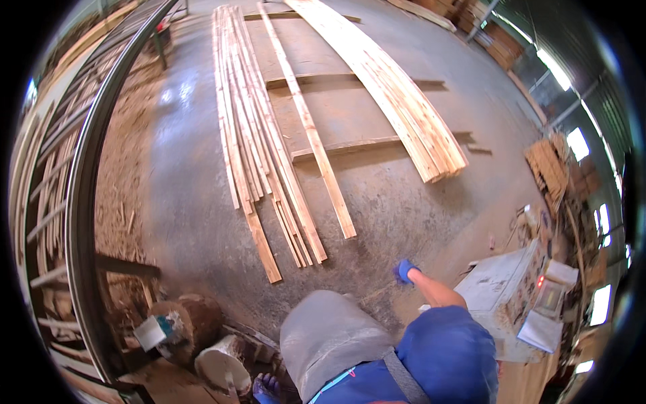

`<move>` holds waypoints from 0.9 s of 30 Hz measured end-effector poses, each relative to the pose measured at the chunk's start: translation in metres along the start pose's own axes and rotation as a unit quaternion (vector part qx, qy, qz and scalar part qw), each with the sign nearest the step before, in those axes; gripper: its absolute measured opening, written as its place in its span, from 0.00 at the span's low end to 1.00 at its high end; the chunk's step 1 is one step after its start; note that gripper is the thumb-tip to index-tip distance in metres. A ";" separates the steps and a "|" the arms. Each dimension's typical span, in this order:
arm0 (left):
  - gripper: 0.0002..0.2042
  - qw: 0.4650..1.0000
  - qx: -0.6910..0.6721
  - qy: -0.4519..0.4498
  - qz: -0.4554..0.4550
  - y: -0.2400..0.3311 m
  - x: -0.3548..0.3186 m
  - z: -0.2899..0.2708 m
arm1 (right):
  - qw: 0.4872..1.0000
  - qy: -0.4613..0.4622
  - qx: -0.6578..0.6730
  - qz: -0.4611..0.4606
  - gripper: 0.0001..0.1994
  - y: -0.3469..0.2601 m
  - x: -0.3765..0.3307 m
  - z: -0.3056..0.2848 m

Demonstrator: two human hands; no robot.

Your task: The person stirs a white liquid in a bucket using a wooden stick. They then pick up long wooden planks and place them on a metal rack. Finally, they use a paint roller to apply the white liquid onto the surface of the planks.

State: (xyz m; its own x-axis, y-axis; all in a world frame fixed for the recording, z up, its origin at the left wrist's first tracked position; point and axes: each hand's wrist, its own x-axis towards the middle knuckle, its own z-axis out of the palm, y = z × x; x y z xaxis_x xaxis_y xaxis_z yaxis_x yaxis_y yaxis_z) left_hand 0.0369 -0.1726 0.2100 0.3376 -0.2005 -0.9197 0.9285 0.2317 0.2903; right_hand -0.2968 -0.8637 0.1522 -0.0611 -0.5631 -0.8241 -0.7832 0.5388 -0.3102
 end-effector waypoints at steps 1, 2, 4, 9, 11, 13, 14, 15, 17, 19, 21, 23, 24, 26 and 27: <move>0.18 1.000 0.004 0.013 0.021 0.003 0.001 0.017 | 0.997 -0.059 -0.056 -0.015 0.13 0.007 -0.009 0.015; 0.17 0.999 0.042 0.020 0.019 -0.002 0.008 0.030 | 0.987 -0.106 -0.120 -0.028 0.15 -0.007 -0.066 0.015; 0.16 0.993 0.112 0.028 0.006 -0.015 0.030 0.067 | 0.978 -0.202 -0.014 0.052 0.16 0.051 -0.040 -0.013; 0.16 0.961 0.267 0.060 -0.038 -0.080 0.073 0.205 | 0.971 -0.209 -0.055 0.100 0.15 0.145 0.007 -0.138; 0.15 0.936 0.349 0.030 -0.022 -0.101 0.056 0.302 | 0.967 -0.145 0.041 0.206 0.14 0.160 0.030 -0.187; 0.15 0.924 0.376 -0.021 -0.066 -0.123 0.063 0.356 | 0.961 -0.095 0.177 0.192 0.13 0.152 0.053 -0.221; 0.15 0.917 0.385 -0.049 -0.090 -0.135 0.070 0.381 | 0.951 -0.065 0.242 0.183 0.13 0.143 0.066 -0.239; 0.15 0.899 0.428 -0.052 -0.071 -0.146 0.073 0.425 | 0.926 -0.093 0.303 0.205 0.13 0.133 0.083 -0.256; 0.14 0.822 0.543 -0.169 0.031 -0.166 0.110 0.463 | 0.957 -0.069 0.252 0.128 0.10 0.081 0.088 -0.272; 0.15 0.829 0.522 -0.200 0.003 -0.188 0.151 0.489 | 0.968 -0.098 0.224 0.053 0.10 0.043 0.080 -0.294; 0.16 0.890 0.444 -0.075 -0.079 -0.214 0.171 0.591 | 0.972 -0.113 0.205 0.007 0.10 0.018 0.087 -0.317; 0.17 0.891 0.443 -0.065 -0.072 -0.247 0.216 0.635 | 0.965 -0.101 0.212 0.114 0.12 0.033 0.099 -0.342; 0.18 0.899 0.422 -0.093 -0.077 -0.267 0.257 0.657 | 0.956 -0.091 0.218 0.175 0.13 0.044 0.108 -0.351; 0.18 0.885 0.462 -0.049 -0.035 -0.305 0.279 0.725 | 0.935 -0.086 0.228 0.259 0.14 0.115 0.120 -0.357; 0.19 0.863 0.504 -0.025 -0.024 -0.326 0.298 0.726 | 0.926 -0.097 0.228 0.286 0.14 0.155 0.127 -0.360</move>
State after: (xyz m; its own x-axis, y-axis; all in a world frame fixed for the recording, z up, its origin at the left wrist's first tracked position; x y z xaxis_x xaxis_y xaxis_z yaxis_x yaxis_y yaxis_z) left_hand -0.0530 -0.9988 0.0329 0.2785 -0.2335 -0.9316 0.5960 -0.7186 0.3582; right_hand -0.6482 -1.0774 0.1698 -0.2379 -0.0055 -0.9713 -0.3114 0.9476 0.0709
